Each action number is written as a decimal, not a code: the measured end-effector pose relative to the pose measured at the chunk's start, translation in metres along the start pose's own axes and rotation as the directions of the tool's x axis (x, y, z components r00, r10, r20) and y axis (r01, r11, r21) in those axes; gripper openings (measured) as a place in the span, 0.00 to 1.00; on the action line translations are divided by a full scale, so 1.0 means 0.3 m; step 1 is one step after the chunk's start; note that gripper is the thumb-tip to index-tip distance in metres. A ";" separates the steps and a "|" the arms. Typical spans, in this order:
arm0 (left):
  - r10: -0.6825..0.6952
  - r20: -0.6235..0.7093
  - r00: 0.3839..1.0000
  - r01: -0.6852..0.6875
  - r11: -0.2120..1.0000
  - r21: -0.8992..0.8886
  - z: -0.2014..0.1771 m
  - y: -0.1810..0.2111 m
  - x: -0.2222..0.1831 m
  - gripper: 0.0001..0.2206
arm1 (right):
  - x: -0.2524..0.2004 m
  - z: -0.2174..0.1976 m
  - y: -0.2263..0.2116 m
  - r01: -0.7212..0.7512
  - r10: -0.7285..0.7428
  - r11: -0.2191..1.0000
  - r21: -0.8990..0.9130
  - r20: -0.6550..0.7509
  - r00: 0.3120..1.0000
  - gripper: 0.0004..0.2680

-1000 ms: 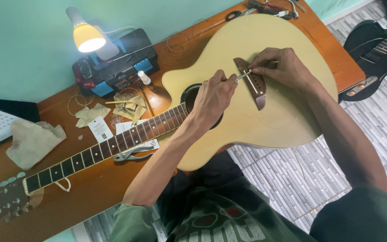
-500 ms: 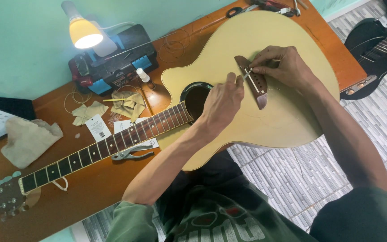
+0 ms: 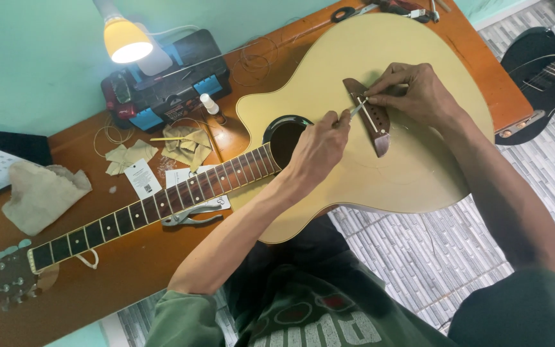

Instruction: The person is removing old strings and installing new ones on an acoustic guitar at a repair bench.

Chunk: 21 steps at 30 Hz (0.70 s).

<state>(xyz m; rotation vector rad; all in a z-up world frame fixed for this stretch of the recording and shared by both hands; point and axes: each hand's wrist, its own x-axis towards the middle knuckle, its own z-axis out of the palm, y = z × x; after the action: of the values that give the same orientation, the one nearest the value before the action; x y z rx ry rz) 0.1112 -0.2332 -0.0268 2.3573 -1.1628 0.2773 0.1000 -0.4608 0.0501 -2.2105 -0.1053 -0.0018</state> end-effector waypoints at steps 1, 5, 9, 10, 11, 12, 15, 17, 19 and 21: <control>-0.020 -0.002 1.000 0.020 1.000 -0.009 0.010 0.001 -0.003 0.15 | 0.005 0.000 0.006 0.004 -0.004 1.000 -0.006 0.009 1.000 0.04; 0.029 -0.017 0.999 -0.027 0.994 0.106 0.065 -0.009 -0.024 0.22 | 0.008 -0.004 0.006 0.030 -0.031 0.999 0.014 0.022 0.999 0.04; -0.007 -0.103 0.995 0.013 0.998 0.061 0.112 -0.025 -0.033 0.15 | 0.003 -0.001 0.006 0.036 -0.038 0.998 0.060 0.027 0.999 0.03; 0.020 -0.062 0.998 -0.011 0.989 0.150 0.116 -0.019 -0.030 0.17 | 0.005 0.000 -0.002 0.024 -0.024 1.000 0.012 0.015 1.000 0.03; 0.043 -0.019 0.999 -0.038 0.971 0.237 0.122 -0.012 -0.027 0.20 | 0.007 0.001 -0.008 0.010 -0.010 0.999 -0.035 0.002 1.000 0.03; 0.037 -0.016 0.999 -0.032 0.971 0.237 0.102 -0.009 -0.022 0.20 | 0.011 0.004 0.003 0.010 -0.010 0.999 -0.032 0.007 1.000 0.03; 0.006 -0.026 1.000 -0.002 0.989 0.146 0.082 0.008 -0.014 0.17 | -0.001 0.013 0.050 0.059 -0.061 0.992 -0.116 -0.014 0.998 0.05; 0.006 0.034 0.999 -0.015 0.961 0.277 0.083 -0.005 -0.014 0.19 | 0.006 0.027 0.070 0.246 -0.261 0.937 -0.247 -0.030 0.965 0.05; -0.009 -0.051 0.999 0.024 0.956 0.292 0.001 0.036 -0.017 0.17 | -0.014 0.036 0.078 0.263 -0.283 0.906 -0.332 -0.012 0.959 0.05; -0.031 -0.145 0.989 0.077 0.945 0.319 -0.120 0.077 -0.052 0.14 | -0.012 0.031 0.127 0.302 -0.326 0.860 -0.410 0.013 0.945 0.06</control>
<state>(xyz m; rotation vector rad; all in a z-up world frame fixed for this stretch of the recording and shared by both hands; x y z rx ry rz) 0.0846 -0.2160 0.0058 2.5966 -1.0497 0.6461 0.0989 -0.4763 0.0137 -2.5832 -0.4733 -0.2938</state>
